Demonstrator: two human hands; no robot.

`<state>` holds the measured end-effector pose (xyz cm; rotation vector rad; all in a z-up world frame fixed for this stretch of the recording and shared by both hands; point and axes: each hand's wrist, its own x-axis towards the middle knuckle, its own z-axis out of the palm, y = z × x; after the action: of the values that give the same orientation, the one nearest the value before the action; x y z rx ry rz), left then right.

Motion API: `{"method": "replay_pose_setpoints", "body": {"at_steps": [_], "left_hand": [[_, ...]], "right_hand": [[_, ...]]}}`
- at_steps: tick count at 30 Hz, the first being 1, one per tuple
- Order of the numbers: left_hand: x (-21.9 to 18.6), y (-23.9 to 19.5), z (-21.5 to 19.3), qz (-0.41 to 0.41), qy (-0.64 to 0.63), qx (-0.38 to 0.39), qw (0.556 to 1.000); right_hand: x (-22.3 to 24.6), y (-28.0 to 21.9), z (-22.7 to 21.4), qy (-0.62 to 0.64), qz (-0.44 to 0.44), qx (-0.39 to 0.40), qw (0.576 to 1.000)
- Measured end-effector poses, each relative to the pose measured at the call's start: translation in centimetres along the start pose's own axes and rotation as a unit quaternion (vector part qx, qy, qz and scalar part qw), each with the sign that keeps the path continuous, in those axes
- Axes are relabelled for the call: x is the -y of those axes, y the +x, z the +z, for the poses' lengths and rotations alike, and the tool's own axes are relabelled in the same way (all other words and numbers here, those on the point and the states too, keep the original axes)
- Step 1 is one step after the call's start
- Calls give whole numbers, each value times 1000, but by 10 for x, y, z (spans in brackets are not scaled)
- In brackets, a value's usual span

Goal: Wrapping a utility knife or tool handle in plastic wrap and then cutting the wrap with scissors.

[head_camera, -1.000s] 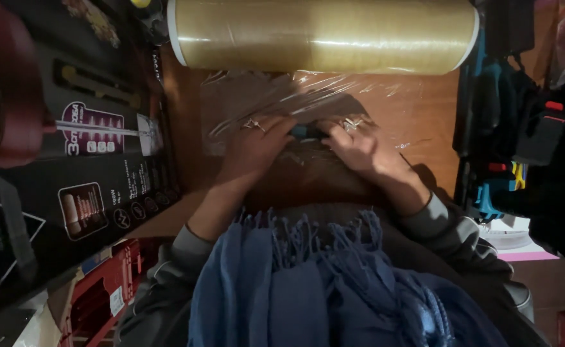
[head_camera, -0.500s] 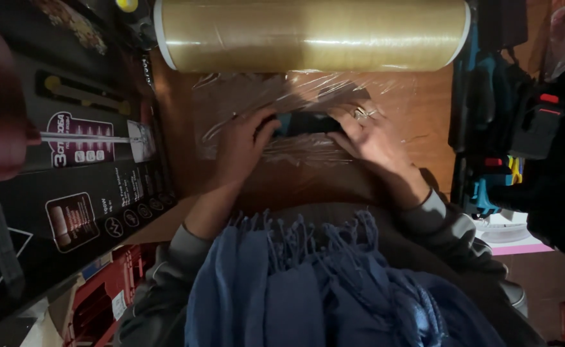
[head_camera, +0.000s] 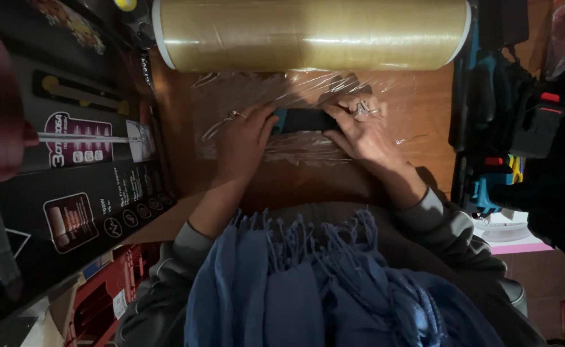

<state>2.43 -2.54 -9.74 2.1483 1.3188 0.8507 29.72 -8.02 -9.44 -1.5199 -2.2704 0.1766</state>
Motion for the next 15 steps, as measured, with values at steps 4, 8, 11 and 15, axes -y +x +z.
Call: {"method": "replay_pose_setpoints", "body": {"at_steps": [4, 8, 11, 15], "left_hand": [[4, -13, -6, 63, 20, -21, 998], [-3, -22, -45, 130, 35, 87, 987], [-4, -31, -55, 146, 44, 166, 974], [-4, -35, -59, 141, 48, 189, 971]], "right_hand": [[-12, -15, 2, -26, -6, -21, 999], [-43, -57, 12, -13, -48, -23, 998], [-27, -62, -8, -15, -51, -15, 999], [4, -43, -37, 101, -17, 47, 994]]}}
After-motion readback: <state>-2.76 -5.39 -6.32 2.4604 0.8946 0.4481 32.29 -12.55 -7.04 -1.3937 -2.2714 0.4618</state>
